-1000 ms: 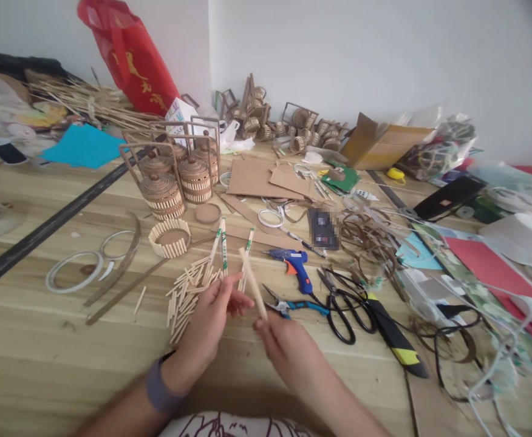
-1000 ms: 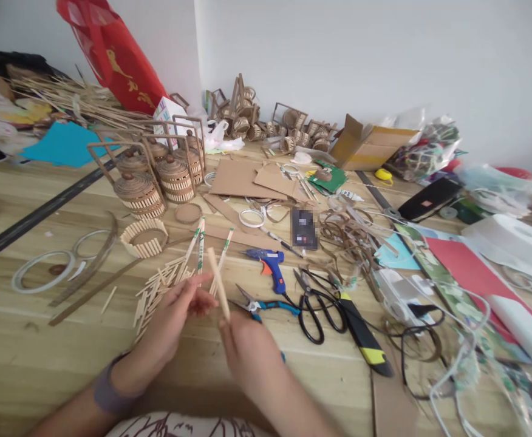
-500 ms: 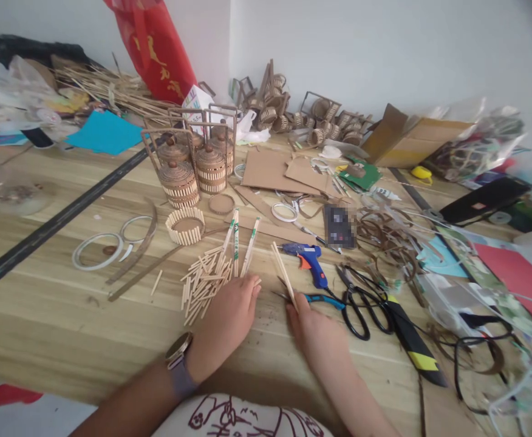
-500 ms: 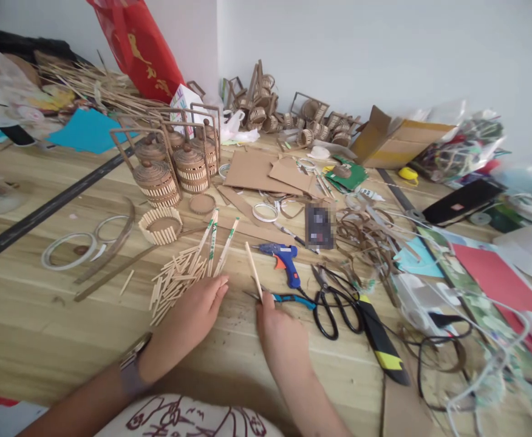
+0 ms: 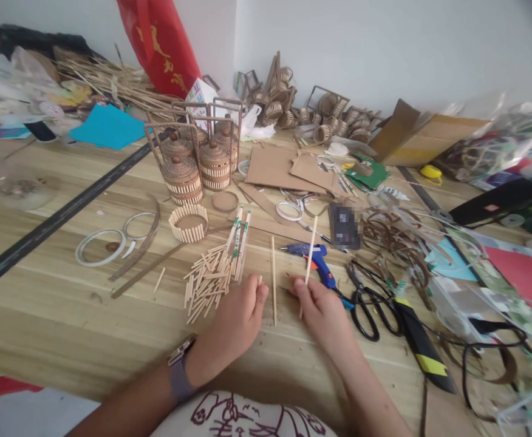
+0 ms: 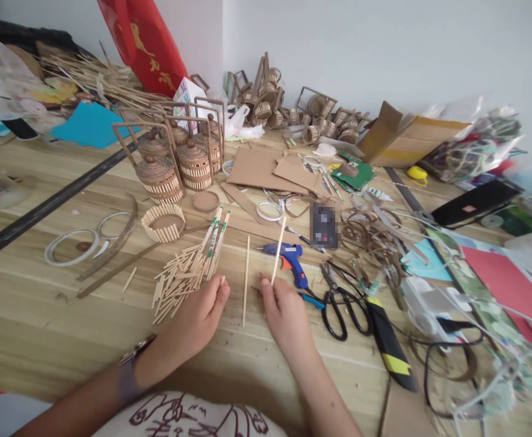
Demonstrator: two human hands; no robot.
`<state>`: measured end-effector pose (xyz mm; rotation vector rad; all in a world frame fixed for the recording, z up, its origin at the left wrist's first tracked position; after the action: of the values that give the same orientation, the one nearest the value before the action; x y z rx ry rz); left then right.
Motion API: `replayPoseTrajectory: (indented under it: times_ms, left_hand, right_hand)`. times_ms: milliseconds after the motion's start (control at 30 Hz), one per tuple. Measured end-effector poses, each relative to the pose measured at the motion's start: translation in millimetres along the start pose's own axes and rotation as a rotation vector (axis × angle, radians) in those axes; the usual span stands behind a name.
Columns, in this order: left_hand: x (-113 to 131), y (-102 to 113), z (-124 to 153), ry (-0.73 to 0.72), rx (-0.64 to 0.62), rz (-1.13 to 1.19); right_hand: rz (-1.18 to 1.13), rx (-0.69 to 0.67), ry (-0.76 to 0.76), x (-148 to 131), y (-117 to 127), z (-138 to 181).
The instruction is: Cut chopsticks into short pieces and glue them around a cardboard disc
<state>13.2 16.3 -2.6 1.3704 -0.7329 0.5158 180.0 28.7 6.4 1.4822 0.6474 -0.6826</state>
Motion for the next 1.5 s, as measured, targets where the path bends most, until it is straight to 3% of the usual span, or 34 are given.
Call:
replayPoseTrajectory:
  times_ms: [100,200,400,700,900,1000,1067,1167,1333,1500]
  left_hand:
    - [4.0,3.0,1.4,-0.006,-0.013,0.117]
    - [7.2,2.6,1.4,0.000,-0.128,0.299]
    - [0.5,-14.2,-0.2,0.176,-0.396,0.791]
    - [2.2,-21.7,1.5,0.194,-0.500,0.861]
    - [1.2,-22.4,4.7,0.236,-0.527,0.889]
    - [2.0,-22.5,4.2,0.198,-0.527,0.914]
    - [2.1,-21.7,2.9,0.174,-0.514,0.932]
    - [-0.8,-18.7,-0.7,0.196,-0.432,0.979]
    - [-6.1,-19.1,-3.8,0.280,-0.344,1.117]
    - [-2.6,-21.6,-2.2,0.223,-0.346,1.108]
  right_hand:
    - [-0.331,-0.082,-0.174,-0.7,-6.2,-1.6]
    - [-0.568,-0.186,-0.246,-7.8,-14.9,-0.5]
    - [-0.684,-0.139,-0.187,-14.9,-18.2,-1.4]
    - [-0.821,-0.360,-0.231,-10.4,-40.6,7.1]
    - [-0.681,-0.151,-0.156,-10.6,-19.9,0.5]
    - [-0.687,-0.255,-0.178,-9.8,-27.4,3.0]
    - [-0.643,-0.253,-0.151,-8.4,-28.7,4.5]
    - [-0.408,-0.148,0.051,-11.2,-19.2,6.8]
    - [0.038,-0.147,0.463,-23.0,-12.7,17.9]
    - [0.202,-0.083,0.563,-23.5,-18.1,19.2]
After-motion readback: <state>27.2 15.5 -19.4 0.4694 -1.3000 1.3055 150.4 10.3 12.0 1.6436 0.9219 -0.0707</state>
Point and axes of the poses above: each hand's wrist, its own z-axis away from the middle knuckle, its own y-axis out of the back of the hand, x = y × z, the point moved 4 cm from there along -z, towards the middle knuckle, and after that the axes turned 2 degrees about x, right-handed, at the moved point
